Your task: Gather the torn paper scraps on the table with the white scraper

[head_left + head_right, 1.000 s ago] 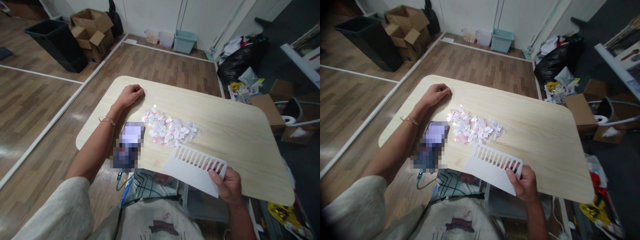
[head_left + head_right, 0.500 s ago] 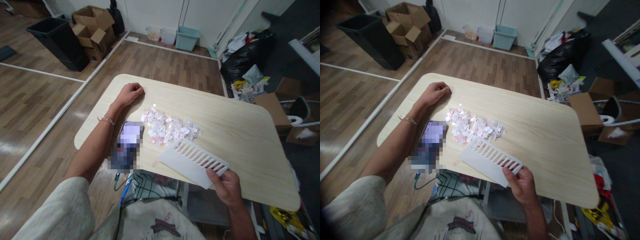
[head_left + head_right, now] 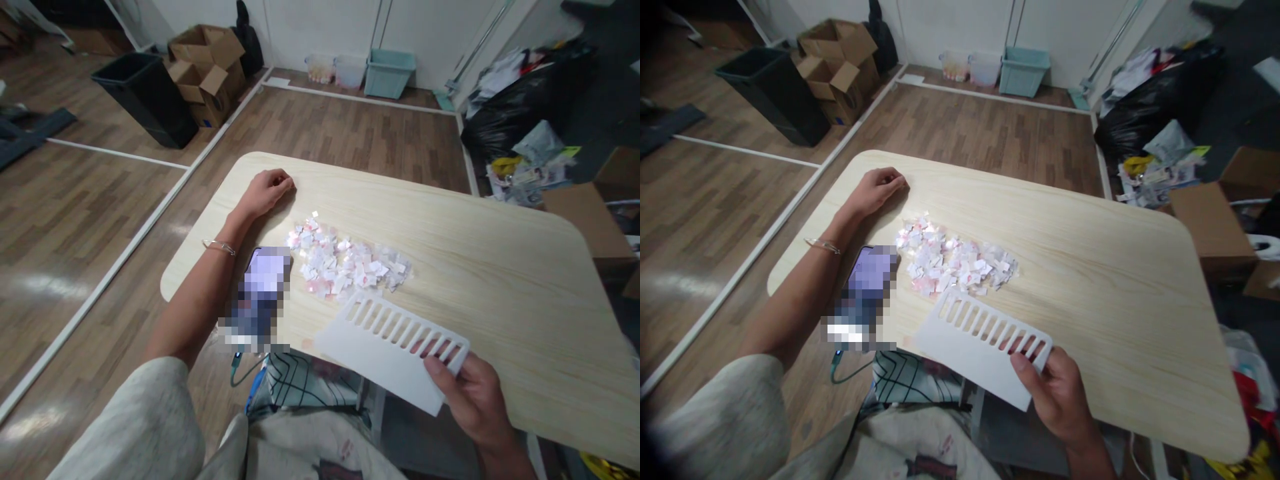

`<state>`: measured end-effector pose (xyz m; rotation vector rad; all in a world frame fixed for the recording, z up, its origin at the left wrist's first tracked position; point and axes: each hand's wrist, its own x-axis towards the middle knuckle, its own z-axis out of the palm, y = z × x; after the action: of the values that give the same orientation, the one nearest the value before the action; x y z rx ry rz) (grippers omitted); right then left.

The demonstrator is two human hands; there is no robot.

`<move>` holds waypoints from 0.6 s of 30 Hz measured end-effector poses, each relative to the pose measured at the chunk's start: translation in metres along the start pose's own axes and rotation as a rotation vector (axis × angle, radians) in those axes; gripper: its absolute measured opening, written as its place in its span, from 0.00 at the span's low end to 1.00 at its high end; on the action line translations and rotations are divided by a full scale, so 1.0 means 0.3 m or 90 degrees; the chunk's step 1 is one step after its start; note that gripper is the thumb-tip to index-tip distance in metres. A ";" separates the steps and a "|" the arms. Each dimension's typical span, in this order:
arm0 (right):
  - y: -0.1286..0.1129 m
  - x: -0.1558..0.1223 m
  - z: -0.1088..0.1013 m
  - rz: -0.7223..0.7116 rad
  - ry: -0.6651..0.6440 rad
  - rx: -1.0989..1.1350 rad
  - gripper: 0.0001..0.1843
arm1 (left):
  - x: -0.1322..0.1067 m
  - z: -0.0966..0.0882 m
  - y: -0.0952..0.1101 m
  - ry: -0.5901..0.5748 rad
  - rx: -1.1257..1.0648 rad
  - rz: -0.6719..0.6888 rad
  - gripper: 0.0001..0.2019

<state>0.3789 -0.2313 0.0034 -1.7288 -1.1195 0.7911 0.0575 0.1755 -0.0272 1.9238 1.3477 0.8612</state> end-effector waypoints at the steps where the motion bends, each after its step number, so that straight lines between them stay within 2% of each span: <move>1: -0.006 -0.004 0.006 0.010 0.003 0.012 0.31 | -0.001 0.000 0.001 0.002 0.000 0.001 0.08; 6: 0.009 0.003 0.031 -0.005 0.016 -0.021 0.27 | -0.004 0.002 -0.004 0.009 -0.005 0.002 0.08; 12: 0.048 0.033 0.031 -0.143 -0.047 -0.072 0.21 | -0.003 0.002 -0.006 0.005 0.005 -0.007 0.06; 15: 0.025 0.024 0.024 -0.109 -0.034 -0.091 0.24 | -0.003 0.000 -0.001 0.002 0.013 -0.011 0.05; 18: 0.006 0.020 0.014 -0.063 -0.035 -0.043 0.26 | -0.003 -0.002 0.004 -0.002 0.017 -0.017 0.04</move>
<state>0.3783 -0.2246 -0.0003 -1.7016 -1.2712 0.7519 0.0575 0.1743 -0.0262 1.9219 1.3866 0.8314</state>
